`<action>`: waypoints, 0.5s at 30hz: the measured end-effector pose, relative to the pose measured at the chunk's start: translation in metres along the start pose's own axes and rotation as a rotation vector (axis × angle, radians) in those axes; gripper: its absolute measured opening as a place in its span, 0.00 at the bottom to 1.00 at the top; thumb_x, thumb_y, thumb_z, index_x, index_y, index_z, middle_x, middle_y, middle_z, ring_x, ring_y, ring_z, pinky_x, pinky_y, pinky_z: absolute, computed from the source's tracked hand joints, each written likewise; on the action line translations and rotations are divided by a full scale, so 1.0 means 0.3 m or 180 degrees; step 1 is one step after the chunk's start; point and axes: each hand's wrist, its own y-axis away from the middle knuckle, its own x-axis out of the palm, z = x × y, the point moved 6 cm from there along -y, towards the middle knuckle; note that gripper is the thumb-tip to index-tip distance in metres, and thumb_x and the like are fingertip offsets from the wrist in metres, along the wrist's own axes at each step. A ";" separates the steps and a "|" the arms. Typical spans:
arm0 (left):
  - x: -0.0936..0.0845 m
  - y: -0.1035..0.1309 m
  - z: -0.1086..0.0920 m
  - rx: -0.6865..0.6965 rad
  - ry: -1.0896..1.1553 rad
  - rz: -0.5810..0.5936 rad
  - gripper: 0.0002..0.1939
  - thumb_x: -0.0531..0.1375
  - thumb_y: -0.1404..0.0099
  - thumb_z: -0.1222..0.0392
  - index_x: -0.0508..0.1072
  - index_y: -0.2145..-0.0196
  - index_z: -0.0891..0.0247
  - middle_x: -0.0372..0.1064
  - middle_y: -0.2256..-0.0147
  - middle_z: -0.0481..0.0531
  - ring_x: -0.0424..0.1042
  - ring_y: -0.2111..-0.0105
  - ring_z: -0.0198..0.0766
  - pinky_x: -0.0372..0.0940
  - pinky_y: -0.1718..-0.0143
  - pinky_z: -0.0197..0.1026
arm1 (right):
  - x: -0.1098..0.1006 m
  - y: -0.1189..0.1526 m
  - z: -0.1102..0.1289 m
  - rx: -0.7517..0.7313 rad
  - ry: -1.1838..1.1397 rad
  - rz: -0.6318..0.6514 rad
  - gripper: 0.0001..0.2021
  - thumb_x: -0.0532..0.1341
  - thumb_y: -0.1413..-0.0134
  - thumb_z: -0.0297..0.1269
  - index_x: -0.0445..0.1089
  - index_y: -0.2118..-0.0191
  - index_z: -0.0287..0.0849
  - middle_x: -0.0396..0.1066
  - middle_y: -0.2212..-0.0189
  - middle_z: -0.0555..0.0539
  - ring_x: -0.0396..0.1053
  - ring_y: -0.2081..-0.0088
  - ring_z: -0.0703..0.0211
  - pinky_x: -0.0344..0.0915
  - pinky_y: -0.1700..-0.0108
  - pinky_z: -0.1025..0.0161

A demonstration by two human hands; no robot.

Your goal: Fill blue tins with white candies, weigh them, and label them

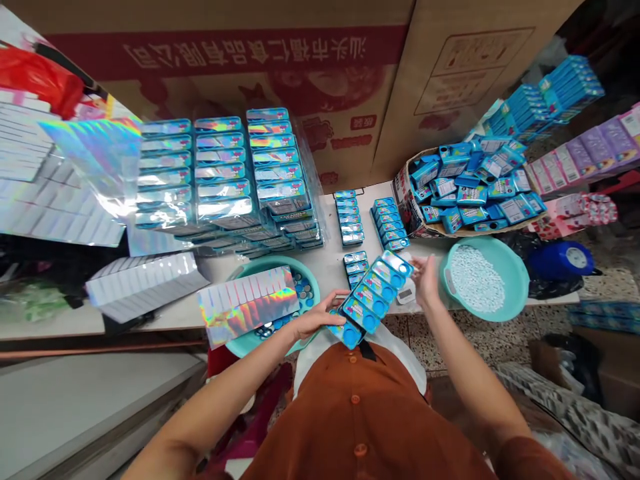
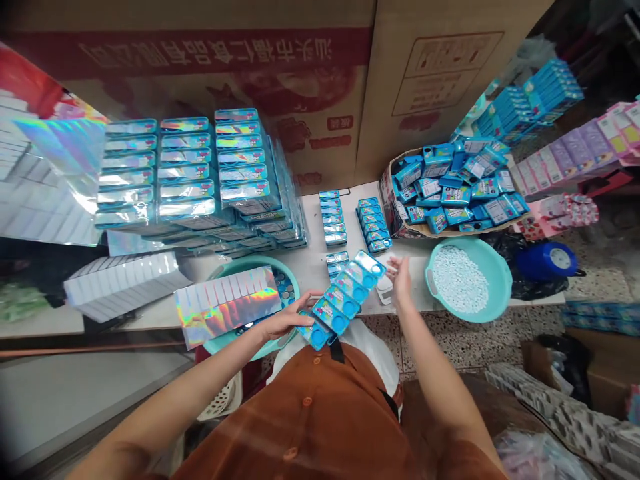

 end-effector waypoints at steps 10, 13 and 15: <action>0.043 -0.030 -0.084 -0.0301 -0.0960 0.1136 0.39 0.71 0.56 0.55 0.64 0.46 0.51 0.58 0.41 0.50 0.53 0.39 0.46 0.50 0.40 0.44 | 0.226 0.100 0.064 0.1012 0.1396 0.3342 0.22 0.74 0.76 0.40 0.77 0.67 0.41 0.77 0.69 0.48 0.74 0.68 0.54 0.70 0.61 0.57; 0.042 -0.069 -0.069 -0.0453 -0.1185 0.1381 0.40 0.71 0.57 0.55 0.65 0.46 0.51 0.61 0.43 0.50 0.58 0.41 0.48 0.56 0.43 0.44 | 0.182 0.181 0.012 0.1319 0.1789 0.3842 0.31 0.75 0.83 0.36 0.76 0.60 0.41 0.77 0.65 0.49 0.74 0.65 0.53 0.71 0.62 0.60; 0.040 -0.099 -0.059 -0.0580 -0.1339 0.1516 0.40 0.72 0.58 0.55 0.66 0.47 0.51 0.63 0.44 0.49 0.59 0.42 0.49 0.58 0.45 0.44 | 0.131 0.221 -0.018 0.1375 0.1992 0.4085 0.39 0.75 0.81 0.38 0.72 0.51 0.41 0.75 0.57 0.47 0.74 0.59 0.51 0.70 0.57 0.60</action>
